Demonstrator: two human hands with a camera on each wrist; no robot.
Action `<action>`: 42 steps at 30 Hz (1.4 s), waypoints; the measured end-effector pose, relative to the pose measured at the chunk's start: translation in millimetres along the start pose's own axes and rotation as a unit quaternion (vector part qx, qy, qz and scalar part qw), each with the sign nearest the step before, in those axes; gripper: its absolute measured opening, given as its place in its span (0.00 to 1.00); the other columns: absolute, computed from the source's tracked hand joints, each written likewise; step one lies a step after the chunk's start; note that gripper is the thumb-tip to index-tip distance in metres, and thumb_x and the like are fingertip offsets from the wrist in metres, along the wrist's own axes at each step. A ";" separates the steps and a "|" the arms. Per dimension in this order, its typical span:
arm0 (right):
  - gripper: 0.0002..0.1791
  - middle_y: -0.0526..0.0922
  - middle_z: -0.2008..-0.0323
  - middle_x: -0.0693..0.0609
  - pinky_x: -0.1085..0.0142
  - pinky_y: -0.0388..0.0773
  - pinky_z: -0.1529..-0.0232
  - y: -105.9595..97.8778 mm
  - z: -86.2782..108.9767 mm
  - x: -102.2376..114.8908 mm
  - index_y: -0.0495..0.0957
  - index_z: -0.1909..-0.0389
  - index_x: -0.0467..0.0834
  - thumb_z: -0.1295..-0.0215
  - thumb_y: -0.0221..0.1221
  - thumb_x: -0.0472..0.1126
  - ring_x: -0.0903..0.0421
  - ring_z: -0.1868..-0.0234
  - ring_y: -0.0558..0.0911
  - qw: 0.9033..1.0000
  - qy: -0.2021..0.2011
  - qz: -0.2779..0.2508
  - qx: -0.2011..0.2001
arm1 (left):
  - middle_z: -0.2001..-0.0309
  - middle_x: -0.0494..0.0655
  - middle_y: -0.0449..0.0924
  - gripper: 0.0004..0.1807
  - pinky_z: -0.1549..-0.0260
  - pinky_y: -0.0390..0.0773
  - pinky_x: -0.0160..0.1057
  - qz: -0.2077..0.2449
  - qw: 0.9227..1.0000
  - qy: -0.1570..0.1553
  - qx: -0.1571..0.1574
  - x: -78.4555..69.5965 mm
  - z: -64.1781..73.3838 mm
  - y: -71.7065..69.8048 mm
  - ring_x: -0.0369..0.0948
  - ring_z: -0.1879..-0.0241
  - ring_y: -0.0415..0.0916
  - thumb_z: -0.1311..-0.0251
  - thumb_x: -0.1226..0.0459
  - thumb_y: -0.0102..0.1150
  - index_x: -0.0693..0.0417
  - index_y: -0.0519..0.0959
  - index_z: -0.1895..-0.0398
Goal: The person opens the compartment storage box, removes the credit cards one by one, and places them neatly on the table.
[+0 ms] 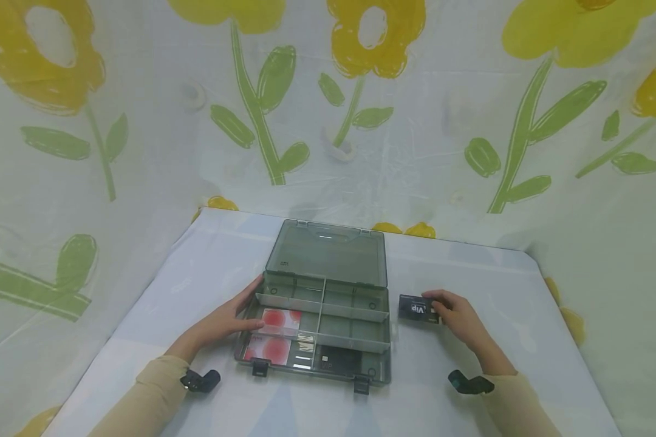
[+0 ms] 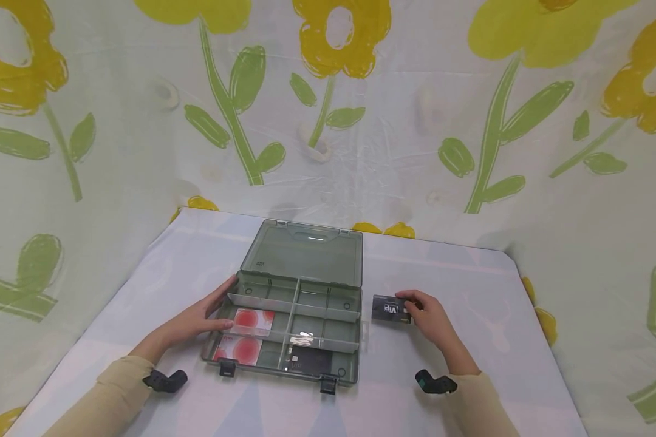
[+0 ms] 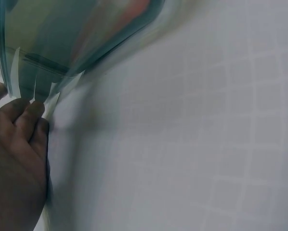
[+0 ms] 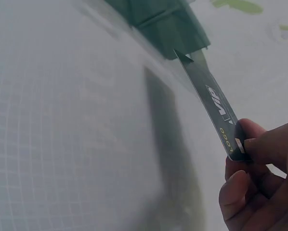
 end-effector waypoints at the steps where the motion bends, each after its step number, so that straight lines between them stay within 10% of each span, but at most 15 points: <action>1: 0.18 0.78 0.39 0.40 0.63 0.76 0.60 0.3 -0.6 -2.2 0.79 0.38 0.43 0.22 0.50 0.37 0.47 0.50 0.75 1.000 0.004 0.000 0.001 | 0.17 0.53 0.38 0.58 0.28 0.46 0.68 0.000 1.000 0.000 0.000 -0.2 -0.1 0.1 0.60 0.20 0.36 0.41 0.49 0.70 0.37 0.40 0.16; 13: 0.18 0.74 0.33 0.37 0.38 0.65 0.30 8.7 -7.1 -15.8 0.79 0.38 0.41 0.22 0.49 0.35 0.36 0.30 0.68 1.000 0.018 0.000 0.008 | 0.17 0.53 0.38 0.58 0.28 0.45 0.68 0.000 1.000 0.004 -0.003 1.6 -0.7 1.1 0.60 0.20 0.36 0.41 0.49 0.71 0.37 0.41 0.16; 42: 0.17 0.78 0.44 0.39 0.46 0.80 0.48 13.7 -7.3 -20.9 0.80 0.40 0.42 0.26 0.57 0.36 0.42 0.48 0.80 0.998 0.017 0.045 -0.037 | 0.17 0.52 0.39 0.57 0.28 0.45 0.68 -0.004 1.000 0.007 -0.008 2.2 0.4 1.5 0.59 0.20 0.36 0.41 0.50 0.71 0.36 0.42 0.16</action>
Point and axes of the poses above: each hand's wrist, its own z-axis away from the middle knuckle, its own y-axis out of the palm, x = y × z, the point moved 2 cm from there along -z, towards the middle knuckle
